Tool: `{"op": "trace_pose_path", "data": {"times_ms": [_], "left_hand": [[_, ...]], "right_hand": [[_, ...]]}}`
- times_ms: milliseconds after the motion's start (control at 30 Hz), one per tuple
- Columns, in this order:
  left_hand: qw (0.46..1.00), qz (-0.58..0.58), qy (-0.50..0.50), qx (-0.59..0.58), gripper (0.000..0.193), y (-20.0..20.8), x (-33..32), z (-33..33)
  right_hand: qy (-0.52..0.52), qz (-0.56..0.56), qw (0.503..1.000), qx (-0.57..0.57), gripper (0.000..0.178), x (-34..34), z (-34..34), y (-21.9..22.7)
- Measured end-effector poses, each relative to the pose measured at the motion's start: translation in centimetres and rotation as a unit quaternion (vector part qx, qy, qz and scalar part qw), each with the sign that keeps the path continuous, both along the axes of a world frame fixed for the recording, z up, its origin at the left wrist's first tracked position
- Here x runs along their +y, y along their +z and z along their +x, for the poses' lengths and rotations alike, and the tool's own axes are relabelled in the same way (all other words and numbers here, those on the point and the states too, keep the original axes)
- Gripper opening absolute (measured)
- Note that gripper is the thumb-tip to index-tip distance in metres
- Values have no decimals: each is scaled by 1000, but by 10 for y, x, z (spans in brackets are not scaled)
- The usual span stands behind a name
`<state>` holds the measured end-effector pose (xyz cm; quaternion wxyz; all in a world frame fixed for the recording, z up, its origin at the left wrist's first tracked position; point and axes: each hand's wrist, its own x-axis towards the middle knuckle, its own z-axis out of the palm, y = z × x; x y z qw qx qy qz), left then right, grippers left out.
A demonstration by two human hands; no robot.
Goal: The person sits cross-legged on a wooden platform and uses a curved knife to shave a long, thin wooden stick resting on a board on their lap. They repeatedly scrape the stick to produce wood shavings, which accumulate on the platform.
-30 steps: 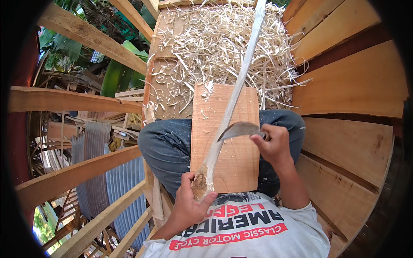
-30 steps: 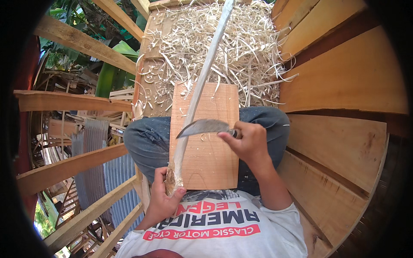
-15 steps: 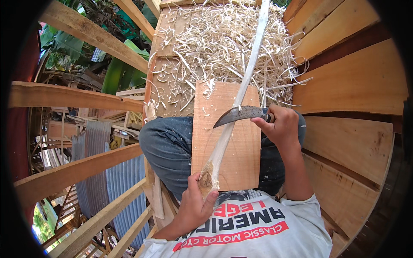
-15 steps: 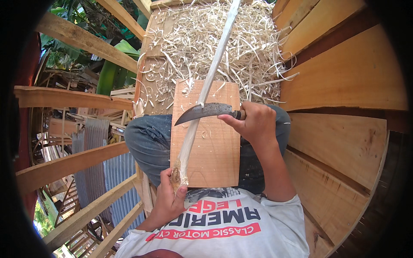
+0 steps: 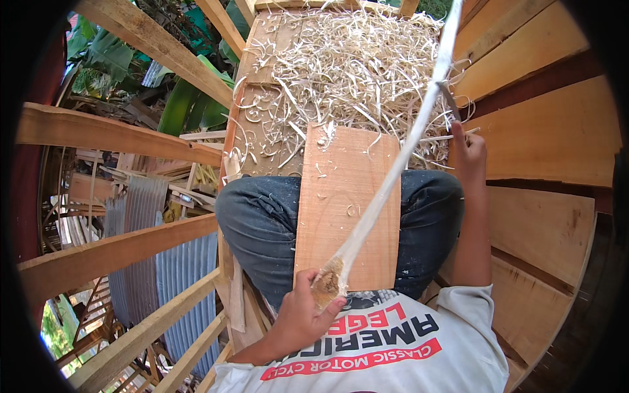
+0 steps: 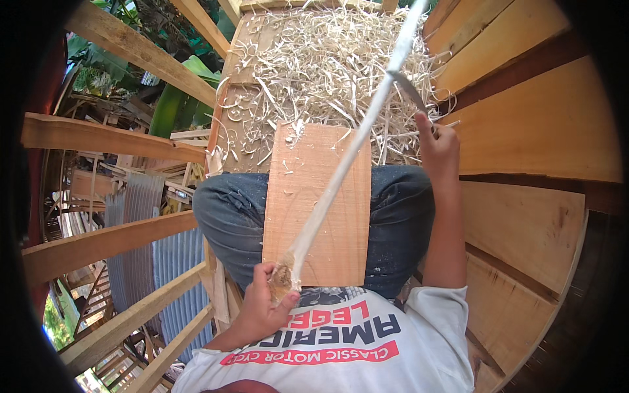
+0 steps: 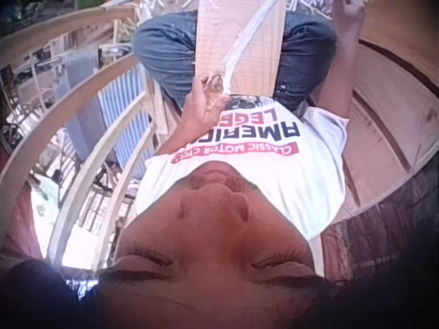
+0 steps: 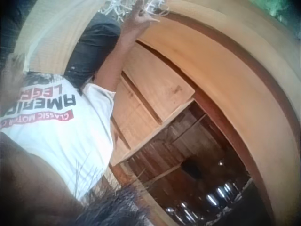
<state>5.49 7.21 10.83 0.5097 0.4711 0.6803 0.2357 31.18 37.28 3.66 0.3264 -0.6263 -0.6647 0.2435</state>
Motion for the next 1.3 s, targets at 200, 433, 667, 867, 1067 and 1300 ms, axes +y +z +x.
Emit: {"op": "trace_pose_path", "data": {"times_ms": [200, 433, 667, 867, 1067, 1300], "left_hand": [[978, 0, 176, -112, 46, -5, 16, -19], [969, -8, 172, -177, 38, -5, 15, -14], [954, -46, 195, -222, 35, -1, 15, -7], [970, -41, 147, -191, 28, 2, 16, -7], [974, -27, 134, -178, 28, 4, 11, 0], [986, 3, 75, -150, 29, 1, 8, 4]], "right_hand": [[82, -48, 991, 89, 61, -86, -30, -12], [132, -95, 981, 103, 36, -132, -58, -1], [212, -51, 975, 44, 24, -143, -68, 8], [191, -85, 977, -44, 28, -144, -72, 18], [130, 6, 984, -125, 28, -128, -68, 24], [32, 13, 996, -78, 26, -94, -63, 18]]}}
